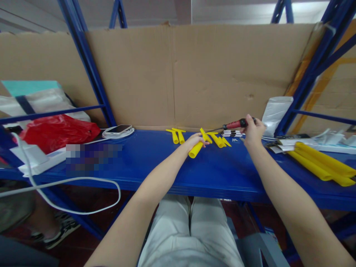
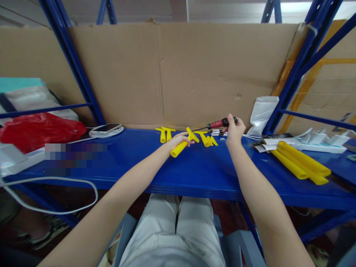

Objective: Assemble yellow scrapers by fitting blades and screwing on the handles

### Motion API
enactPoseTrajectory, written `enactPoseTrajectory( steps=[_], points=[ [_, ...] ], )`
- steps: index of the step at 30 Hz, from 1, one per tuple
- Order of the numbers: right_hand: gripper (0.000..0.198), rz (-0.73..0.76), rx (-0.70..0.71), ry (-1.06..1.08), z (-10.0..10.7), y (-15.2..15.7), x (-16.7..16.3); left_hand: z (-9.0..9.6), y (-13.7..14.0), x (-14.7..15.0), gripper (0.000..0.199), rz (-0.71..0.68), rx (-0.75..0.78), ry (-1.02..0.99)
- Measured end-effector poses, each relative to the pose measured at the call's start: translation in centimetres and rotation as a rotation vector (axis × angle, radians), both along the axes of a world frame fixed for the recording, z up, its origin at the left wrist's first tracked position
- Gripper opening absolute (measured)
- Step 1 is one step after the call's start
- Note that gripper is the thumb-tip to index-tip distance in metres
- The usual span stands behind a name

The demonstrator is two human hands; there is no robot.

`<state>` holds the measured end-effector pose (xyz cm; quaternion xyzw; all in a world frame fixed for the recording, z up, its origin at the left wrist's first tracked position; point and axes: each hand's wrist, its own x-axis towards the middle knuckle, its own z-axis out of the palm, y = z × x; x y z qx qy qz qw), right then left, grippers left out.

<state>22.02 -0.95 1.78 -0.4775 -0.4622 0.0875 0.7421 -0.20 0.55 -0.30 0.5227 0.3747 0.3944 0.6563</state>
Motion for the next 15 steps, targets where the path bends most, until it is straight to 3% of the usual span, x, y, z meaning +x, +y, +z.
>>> enactPoseTrajectory(
  steps=[10, 15],
  points=[
    [0.048, 0.072, 0.052, 0.048, -0.22, 0.21, 0.11, 0.18, -0.28, 0.03, 0.083, 0.01, -0.001, -0.008],
    [0.046, 0.028, 0.017, 0.055, -0.14, 0.05, 0.01, 0.35, -0.58, -0.02, 0.083, 0.014, -0.014, -0.022]
  ],
)
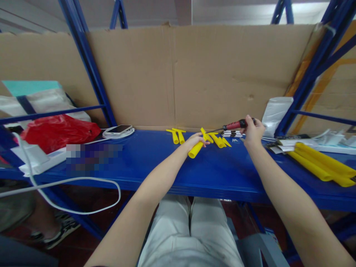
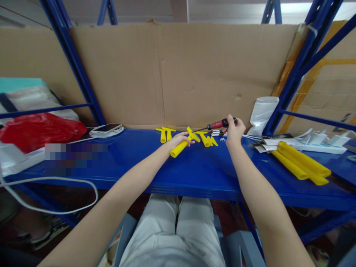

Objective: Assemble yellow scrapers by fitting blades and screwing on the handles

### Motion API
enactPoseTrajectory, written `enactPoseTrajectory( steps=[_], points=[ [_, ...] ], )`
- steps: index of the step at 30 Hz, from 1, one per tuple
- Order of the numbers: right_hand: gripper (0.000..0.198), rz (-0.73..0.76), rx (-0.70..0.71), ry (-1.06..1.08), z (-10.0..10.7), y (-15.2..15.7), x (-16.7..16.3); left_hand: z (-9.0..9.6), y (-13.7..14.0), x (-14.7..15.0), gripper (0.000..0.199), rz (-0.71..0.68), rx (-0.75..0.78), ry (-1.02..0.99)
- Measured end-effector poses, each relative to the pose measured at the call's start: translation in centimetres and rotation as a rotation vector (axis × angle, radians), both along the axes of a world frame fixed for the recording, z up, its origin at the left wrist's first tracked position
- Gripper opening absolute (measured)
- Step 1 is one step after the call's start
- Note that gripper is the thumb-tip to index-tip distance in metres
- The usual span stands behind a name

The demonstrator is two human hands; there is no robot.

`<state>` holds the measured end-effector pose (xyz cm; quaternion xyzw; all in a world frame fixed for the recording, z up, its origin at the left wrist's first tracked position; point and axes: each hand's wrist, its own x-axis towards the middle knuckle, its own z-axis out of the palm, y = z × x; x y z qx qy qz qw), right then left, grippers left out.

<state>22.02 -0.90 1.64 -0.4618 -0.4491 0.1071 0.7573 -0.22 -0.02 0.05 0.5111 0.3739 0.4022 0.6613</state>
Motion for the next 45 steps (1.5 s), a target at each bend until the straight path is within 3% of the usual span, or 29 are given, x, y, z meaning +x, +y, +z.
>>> enactPoseTrajectory(
  steps=[12, 24, 35, 41, 45],
  points=[
    [0.051, -0.057, -0.001, -0.03, 0.3, -0.3, -0.2, 0.0, 0.2, -0.1, 0.085, -0.003, -0.005, -0.034],
    [0.047, -0.018, 0.041, -0.009, 0.3, -0.2, 0.0, -0.4, 0.4, -0.1, 0.082, -0.044, 0.035, -0.013],
    [0.027, 0.064, -0.027, -0.171, 0.7, -1.5, -1.0, -0.7, 0.8, -0.6, 0.085, 0.014, 0.054, 0.053],
    [0.031, 0.087, -0.044, -0.082, 0.8, -1.8, -1.5, -0.7, 0.6, -0.7, 0.082, 0.056, 0.086, 0.113],
    [0.035, 0.177, -0.1, 0.023, 1.0, -2.0, -1.5, -0.9, 0.8, -0.8, 0.08, 0.073, 0.128, 0.144]
  ],
)
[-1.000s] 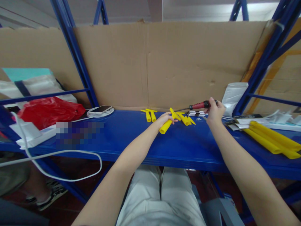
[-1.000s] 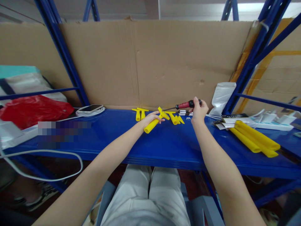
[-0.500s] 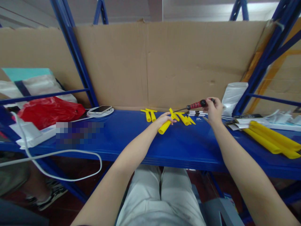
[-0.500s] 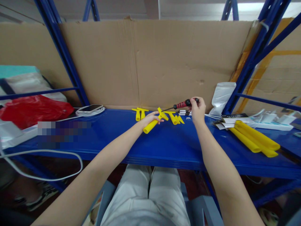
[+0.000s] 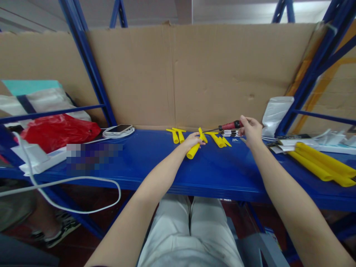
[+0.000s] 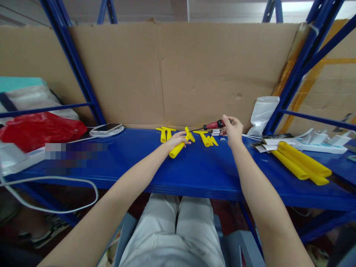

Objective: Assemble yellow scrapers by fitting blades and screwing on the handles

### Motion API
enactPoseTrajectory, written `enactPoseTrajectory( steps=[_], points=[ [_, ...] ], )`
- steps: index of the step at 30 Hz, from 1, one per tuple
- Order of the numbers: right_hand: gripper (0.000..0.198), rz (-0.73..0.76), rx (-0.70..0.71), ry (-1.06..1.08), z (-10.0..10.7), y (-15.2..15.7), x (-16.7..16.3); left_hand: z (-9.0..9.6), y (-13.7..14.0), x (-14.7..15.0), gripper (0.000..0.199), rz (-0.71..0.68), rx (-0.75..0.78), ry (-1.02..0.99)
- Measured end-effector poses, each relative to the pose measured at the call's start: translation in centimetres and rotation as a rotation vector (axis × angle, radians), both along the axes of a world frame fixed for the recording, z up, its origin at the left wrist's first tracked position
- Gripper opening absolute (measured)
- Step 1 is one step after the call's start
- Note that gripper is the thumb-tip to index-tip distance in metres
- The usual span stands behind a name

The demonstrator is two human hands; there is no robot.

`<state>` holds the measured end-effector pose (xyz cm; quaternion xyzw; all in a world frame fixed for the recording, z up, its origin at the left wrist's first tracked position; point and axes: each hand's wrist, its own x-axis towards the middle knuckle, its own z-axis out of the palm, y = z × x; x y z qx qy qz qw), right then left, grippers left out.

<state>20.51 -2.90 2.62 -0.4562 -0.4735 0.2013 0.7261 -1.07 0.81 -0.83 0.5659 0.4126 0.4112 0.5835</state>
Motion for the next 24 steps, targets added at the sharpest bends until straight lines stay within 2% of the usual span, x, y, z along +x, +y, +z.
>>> enactPoseTrajectory(
  steps=[6, 9, 13, 18, 24],
  points=[
    [0.03, 0.278, -0.081, 0.175, 0.46, -0.35, 0.29, -0.52, 0.36, 0.03, 0.071, 0.032, 0.048, 0.056],
    [0.03, 0.351, -0.088, 0.195, 0.43, -0.43, 0.07, -0.75, 0.55, 0.17, 0.061, 0.073, 0.074, 0.097],
    [0.033, 0.345, -0.071, 0.175, 0.1, -0.23, -0.2, -0.91, 0.8, 0.37, 0.049, 0.119, 0.113, 0.149],
    [0.041, 0.292, -0.036, 0.196, -0.16, 0.13, -0.16, -0.85, 0.68, 0.48, 0.033, 0.106, 0.207, 0.161],
    [0.032, 0.262, -0.081, 0.222, -0.13, 0.03, -0.15, -0.78, 0.52, 0.48, 0.029, 0.099, 0.25, 0.128]
  ],
)
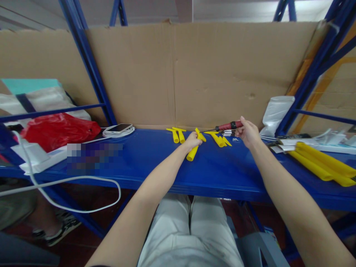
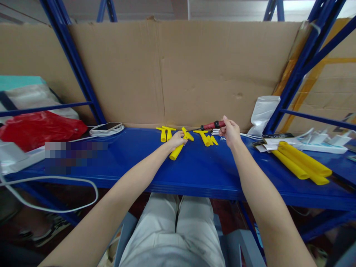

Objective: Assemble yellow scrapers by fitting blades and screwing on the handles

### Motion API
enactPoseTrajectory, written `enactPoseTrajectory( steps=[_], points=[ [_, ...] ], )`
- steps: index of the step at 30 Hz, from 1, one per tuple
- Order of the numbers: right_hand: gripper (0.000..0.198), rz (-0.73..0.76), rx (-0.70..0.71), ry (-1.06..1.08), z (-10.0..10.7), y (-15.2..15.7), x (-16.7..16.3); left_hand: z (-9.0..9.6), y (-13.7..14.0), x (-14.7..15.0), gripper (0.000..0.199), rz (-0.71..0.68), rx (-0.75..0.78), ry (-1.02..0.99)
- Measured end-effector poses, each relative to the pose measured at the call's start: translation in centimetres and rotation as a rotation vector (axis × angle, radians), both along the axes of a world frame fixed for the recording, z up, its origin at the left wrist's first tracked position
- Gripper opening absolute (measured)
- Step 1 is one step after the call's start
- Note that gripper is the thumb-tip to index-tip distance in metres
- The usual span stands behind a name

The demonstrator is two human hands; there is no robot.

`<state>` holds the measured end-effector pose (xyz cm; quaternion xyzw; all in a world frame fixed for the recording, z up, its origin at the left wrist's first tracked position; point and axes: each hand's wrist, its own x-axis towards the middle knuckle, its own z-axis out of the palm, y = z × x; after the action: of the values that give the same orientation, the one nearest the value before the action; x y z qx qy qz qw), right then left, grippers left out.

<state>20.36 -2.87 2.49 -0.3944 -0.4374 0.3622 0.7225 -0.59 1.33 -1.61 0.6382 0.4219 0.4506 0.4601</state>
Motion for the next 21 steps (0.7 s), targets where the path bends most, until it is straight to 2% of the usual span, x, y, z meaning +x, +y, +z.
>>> enactPoseTrajectory(
  steps=[6, 11, 17, 21],
  points=[
    [0.023, 0.11, -0.035, 0.045, 0.5, -0.6, -0.3, -0.5, 0.7, -0.1, 0.03, -0.014, 0.025, 0.019],
    [0.02, 0.107, -0.038, 0.07, 0.4, -0.5, -0.4, -0.8, 1.1, -0.2, 0.026, 0.019, 0.071, 0.061],
    [0.034, 0.1, -0.028, 0.067, -0.1, 0.3, 0.1, -0.6, 1.0, -0.3, 0.025, 0.007, 0.089, 0.046],
    [0.035, 0.092, -0.06, 0.081, -0.1, 0.5, 0.0, -0.5, 0.8, -0.2, 0.026, 0.002, 0.084, 0.013]
  ],
)
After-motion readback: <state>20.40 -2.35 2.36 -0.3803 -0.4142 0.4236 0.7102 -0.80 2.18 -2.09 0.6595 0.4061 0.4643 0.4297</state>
